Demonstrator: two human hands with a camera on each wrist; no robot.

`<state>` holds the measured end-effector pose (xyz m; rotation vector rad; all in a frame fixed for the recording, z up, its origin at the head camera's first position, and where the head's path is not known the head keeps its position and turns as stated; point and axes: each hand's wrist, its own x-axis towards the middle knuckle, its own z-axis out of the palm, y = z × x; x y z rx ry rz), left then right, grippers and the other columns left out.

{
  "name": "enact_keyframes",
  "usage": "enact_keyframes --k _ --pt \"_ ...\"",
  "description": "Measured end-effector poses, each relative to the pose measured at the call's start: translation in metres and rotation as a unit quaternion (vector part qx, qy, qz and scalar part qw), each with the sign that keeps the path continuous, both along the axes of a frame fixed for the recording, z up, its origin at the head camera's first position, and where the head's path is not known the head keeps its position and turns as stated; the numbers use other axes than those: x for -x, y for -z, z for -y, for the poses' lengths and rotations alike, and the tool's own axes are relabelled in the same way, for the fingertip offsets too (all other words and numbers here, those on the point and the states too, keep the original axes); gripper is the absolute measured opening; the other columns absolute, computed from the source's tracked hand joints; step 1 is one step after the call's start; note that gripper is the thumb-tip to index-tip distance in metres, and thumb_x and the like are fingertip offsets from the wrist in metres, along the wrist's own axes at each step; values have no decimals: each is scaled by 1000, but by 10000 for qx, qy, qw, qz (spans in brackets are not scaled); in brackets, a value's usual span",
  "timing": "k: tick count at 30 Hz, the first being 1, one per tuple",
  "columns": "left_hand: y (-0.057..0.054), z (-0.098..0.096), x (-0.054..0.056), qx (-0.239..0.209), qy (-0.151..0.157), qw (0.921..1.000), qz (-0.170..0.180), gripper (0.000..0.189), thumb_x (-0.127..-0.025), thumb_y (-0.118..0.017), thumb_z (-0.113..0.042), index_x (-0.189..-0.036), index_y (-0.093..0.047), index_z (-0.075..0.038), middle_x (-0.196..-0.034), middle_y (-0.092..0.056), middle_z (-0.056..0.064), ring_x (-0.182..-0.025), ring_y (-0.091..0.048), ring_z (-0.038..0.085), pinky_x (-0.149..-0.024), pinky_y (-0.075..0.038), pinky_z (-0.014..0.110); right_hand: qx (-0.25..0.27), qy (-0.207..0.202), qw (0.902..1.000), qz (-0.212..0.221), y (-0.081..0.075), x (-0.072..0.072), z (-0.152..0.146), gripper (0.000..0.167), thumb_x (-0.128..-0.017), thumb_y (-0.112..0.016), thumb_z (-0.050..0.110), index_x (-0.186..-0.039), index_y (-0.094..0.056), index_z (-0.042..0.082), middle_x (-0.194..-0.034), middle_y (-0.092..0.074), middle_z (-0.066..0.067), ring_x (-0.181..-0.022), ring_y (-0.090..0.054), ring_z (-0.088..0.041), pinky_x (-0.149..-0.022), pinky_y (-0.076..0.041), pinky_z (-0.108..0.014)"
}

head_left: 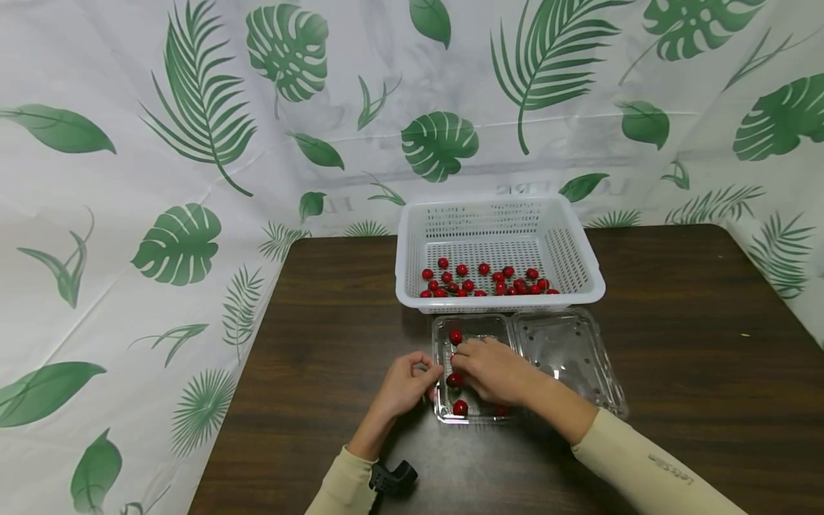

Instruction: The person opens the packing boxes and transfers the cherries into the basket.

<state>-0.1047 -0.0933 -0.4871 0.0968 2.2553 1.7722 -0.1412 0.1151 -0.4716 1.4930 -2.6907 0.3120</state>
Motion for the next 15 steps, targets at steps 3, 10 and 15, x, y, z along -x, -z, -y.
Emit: enact_keyframes --k 3,10,15 --pt "0 0 0 41 31 10000 -14 15 -93 -65 -13 -83 -61 -1 -55 -59 22 -39 -40 6 -41 -24 21 168 -230 9990 358 -3 0 1 6 -88 -73 21 -90 -67 21 -87 -59 9 -82 -58 -11 -73 -49 -35" --pt "0 0 1 108 38 9999 -44 15 -92 -66 -13 -83 -61 -2 -58 -59 26 -40 -41 5 -42 -24 21 137 -600 9947 824 2 1 2 16 -85 -76 17 -93 -78 30 -91 -64 20 -87 -59 -3 -75 -45 -29" --pt "0 0 0 31 39 10000 -26 14 -92 -65 -12 -83 -61 -2 -59 -59 30 -40 -41 6 -42 -25 21 -206 -696 9948 721 4 1 2 24 -84 -75 15 -101 -78 31 -88 -61 17 -84 -57 -3 -69 -39 -25"
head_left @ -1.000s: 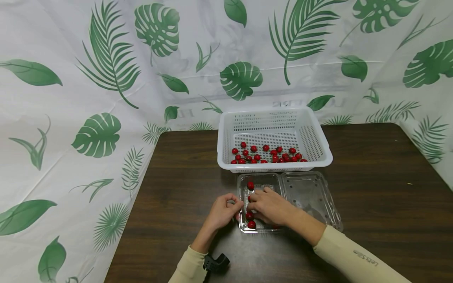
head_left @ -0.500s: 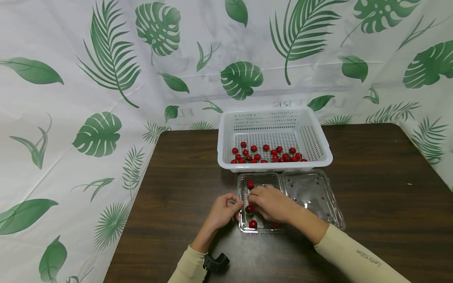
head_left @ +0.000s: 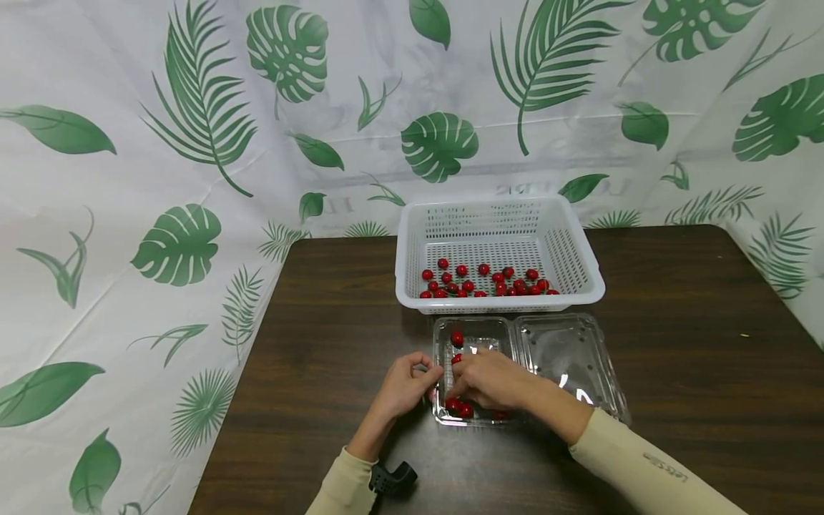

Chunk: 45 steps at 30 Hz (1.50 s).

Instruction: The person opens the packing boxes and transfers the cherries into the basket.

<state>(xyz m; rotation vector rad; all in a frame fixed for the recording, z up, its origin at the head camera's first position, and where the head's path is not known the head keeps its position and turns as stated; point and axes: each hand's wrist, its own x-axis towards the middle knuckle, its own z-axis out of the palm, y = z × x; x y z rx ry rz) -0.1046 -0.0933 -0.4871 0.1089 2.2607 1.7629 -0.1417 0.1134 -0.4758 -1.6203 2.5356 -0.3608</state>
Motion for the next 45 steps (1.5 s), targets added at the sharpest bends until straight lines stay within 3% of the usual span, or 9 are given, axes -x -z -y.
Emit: enact_keyframes --k 4,10,23,36,45 --pt "0 0 0 -9 -4 10000 26 15 -92 -65 -12 -83 -60 -2 -58 -59 28 -40 -40 6 -41 -24 21 -129 -134 9990 -410 0 -2 1 16 -83 -78 22 -96 -79 32 -83 -57 15 -80 -56 -4 -66 -35 -25" --pt "1 0 -1 7 -6 10000 21 15 -92 -66 -13 -83 -60 -1 -59 -59 28 -39 -39 4 -41 -24 21 93 -230 9962 -832 2 -3 2 6 -80 -81 26 -85 -79 29 -81 -59 13 -80 -59 -8 -65 -38 -27" --pt "0 -1 -1 12 31 10000 5 14 -93 -64 -12 -84 -60 -2 -64 -59 35 -37 -36 4 -41 -22 20 -74 -190 9936 -1113 2 -4 4 4 -84 -75 30 -83 -78 28 -85 -58 10 -82 -55 -12 -62 -40 -27" --pt "-1 0 -1 -1 17 10000 23 17 -92 -66 -14 -85 -60 -1 -57 -60 25 -37 -35 4 -41 -22 21 -237 -67 9909 -1320 2 -2 0 6 -81 -79 29 -76 -77 26 -78 -58 12 -74 -53 -10 -58 -35 -25" --pt "-1 -1 -2 -4 -39 10000 39 17 -92 -67 -14 -85 -60 -1 -54 -60 18 -38 -37 5 -41 -23 21 -755 -27 9821 -1724 2 -1 -1 5 -85 -76 23 -82 -74 19 -87 -63 5 -82 -58 -15 -60 -42 -28"
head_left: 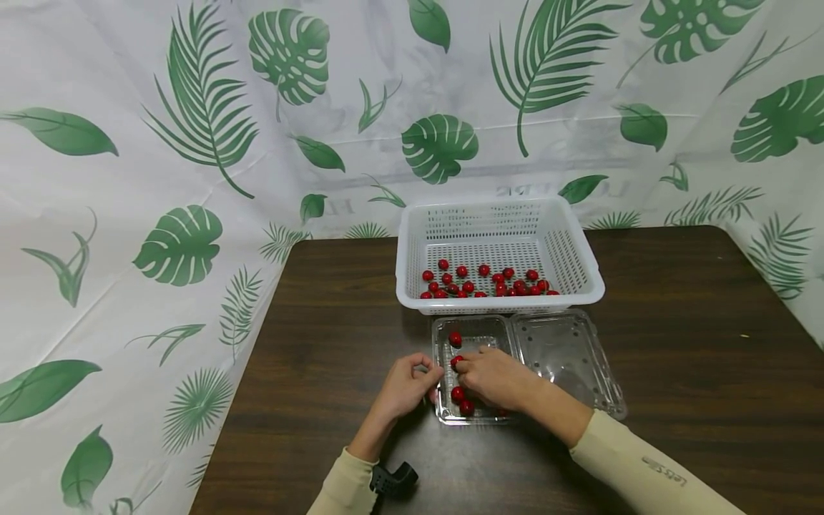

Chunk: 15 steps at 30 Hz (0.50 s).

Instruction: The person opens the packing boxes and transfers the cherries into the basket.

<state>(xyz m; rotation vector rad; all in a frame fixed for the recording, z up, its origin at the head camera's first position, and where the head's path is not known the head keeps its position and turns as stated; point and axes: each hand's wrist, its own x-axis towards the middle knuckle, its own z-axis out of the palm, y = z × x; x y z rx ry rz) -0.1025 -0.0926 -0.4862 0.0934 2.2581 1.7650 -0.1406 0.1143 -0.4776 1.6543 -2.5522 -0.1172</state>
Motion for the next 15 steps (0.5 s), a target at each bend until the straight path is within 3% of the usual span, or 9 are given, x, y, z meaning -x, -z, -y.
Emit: enact_keyframes --k 6,13,15 --pt "1 0 1 63 38 10000 -18 15 -93 -65 -13 -84 -60 -1 -53 -60 18 -39 -41 8 -42 -24 21 -190 192 9996 124 -3 -1 -1 8 -87 -74 26 -85 -74 19 -90 -66 4 -86 -61 -16 -72 -49 -33" --pt "1 1 1 45 53 10000 -33 15 -92 -66 -13 -84 -60 -1 -51 -59 11 -39 -41 7 -42 -23 22 -83 495 9977 445 -16 -3 -4 9 -86 -75 26 -84 -73 17 -83 -64 4 -83 -61 -16 -75 -50 -36" --pt "-6 0 -1 26 61 10000 -24 14 -92 -65 -11 -85 -60 0 -53 -59 16 -39 -40 6 -42 -23 21 -15 555 9972 500 -23 -2 -6 8 -86 -76 24 -83 -73 18 -80 -65 5 -81 -61 -15 -73 -49 -35"
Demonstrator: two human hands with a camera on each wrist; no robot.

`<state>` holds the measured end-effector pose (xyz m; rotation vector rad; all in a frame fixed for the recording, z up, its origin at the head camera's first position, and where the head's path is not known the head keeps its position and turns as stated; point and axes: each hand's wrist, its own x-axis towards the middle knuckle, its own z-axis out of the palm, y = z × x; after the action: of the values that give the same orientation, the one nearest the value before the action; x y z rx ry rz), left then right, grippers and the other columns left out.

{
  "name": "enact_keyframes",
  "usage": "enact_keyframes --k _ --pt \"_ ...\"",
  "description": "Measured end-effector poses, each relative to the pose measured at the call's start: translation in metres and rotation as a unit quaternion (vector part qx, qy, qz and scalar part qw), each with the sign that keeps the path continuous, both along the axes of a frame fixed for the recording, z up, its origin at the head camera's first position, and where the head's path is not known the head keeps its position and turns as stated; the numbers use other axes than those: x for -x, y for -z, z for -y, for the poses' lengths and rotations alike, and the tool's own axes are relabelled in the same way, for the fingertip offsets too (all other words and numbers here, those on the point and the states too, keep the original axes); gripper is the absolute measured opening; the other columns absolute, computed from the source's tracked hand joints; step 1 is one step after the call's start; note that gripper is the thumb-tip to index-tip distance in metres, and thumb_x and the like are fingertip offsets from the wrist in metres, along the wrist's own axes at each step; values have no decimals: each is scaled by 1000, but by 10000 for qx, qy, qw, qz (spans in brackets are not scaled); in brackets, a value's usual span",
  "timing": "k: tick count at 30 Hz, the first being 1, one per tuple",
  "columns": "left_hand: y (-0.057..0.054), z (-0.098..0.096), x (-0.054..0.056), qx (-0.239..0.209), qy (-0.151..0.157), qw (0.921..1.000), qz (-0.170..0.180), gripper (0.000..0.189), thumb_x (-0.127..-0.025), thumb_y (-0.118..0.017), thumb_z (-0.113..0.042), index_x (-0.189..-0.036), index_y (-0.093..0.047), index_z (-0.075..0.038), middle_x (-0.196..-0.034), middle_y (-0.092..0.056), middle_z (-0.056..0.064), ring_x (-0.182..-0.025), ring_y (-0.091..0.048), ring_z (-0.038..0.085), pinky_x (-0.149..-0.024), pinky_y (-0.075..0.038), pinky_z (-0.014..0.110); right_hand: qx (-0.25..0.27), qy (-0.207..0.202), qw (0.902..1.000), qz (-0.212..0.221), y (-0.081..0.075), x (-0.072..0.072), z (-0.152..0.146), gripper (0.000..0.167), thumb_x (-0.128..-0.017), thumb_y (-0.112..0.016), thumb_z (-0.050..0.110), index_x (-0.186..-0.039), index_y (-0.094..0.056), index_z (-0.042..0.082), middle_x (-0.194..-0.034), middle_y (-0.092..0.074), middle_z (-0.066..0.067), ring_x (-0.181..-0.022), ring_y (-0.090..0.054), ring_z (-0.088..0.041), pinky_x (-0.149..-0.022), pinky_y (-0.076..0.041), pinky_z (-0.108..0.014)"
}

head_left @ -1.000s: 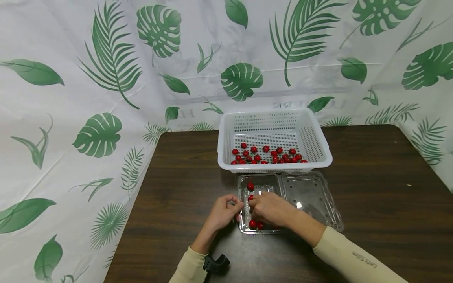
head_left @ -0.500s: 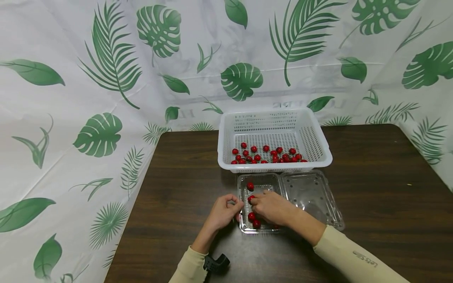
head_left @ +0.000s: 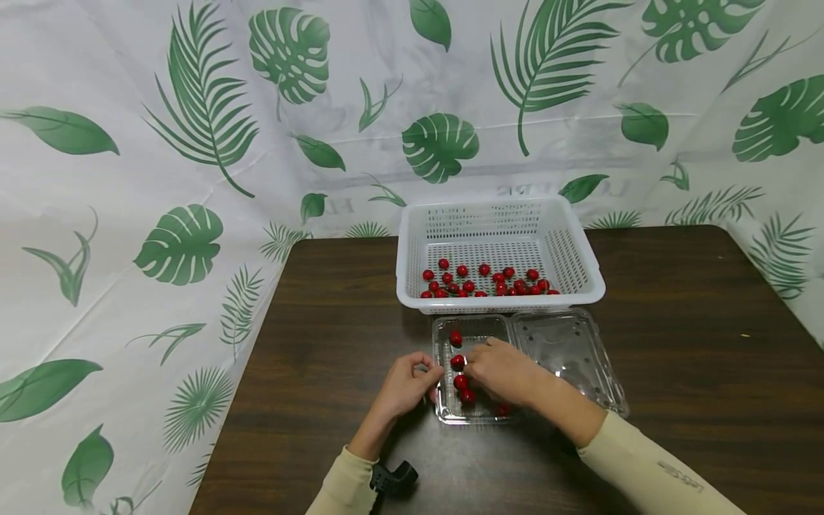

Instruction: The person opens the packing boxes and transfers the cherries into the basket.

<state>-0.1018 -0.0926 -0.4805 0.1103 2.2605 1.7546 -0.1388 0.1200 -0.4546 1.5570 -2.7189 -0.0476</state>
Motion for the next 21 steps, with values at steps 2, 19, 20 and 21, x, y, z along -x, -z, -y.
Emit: enact_keyframes --k 2,19,20,21 --pt "-12 -1 -3 -15 -2 10000 -1 13 -93 -64 -8 -85 -60 2 -56 -59 25 -38 -39 4 -42 -23 21 152 34 9998 94 -9 1 -1 6 -85 -77 21 -83 -73 18 -77 -65 7 -78 -61 -13 -68 -46 -32" --pt "-5 -1 -3 66 -49 10000 24 13 -94 -63 -7 -87 -61 4 -61 -59 32 -35 -34 0 -40 -22 21 2907 169 9565 -187 -70 32 -28 19 -78 -79 0 -95 -78 9 -81 -61 3 -73 -53 -14 -65 -47 -29" --pt "-1 0 -1 79 -52 10000 -2 13 -94 -63 -8 -87 -61 3 -60 -60 31 -35 -34 0 -40 -21 21 3022 266 9525 -264 -70 34 -29 19 -78 -79 -1 -94 -78 8 -82 -62 2 -74 -54 -15 -66 -47 -31" --pt "3 0 -1 92 -54 9999 -19 13 -94 -64 -9 -87 -61 2 -60 -60 29 -35 -34 1 -40 -21 21 3133 384 9483 -321 -71 37 -30 19 -79 -78 -2 -95 -78 7 -81 -62 2 -74 -54 -16 -67 -46 -33"
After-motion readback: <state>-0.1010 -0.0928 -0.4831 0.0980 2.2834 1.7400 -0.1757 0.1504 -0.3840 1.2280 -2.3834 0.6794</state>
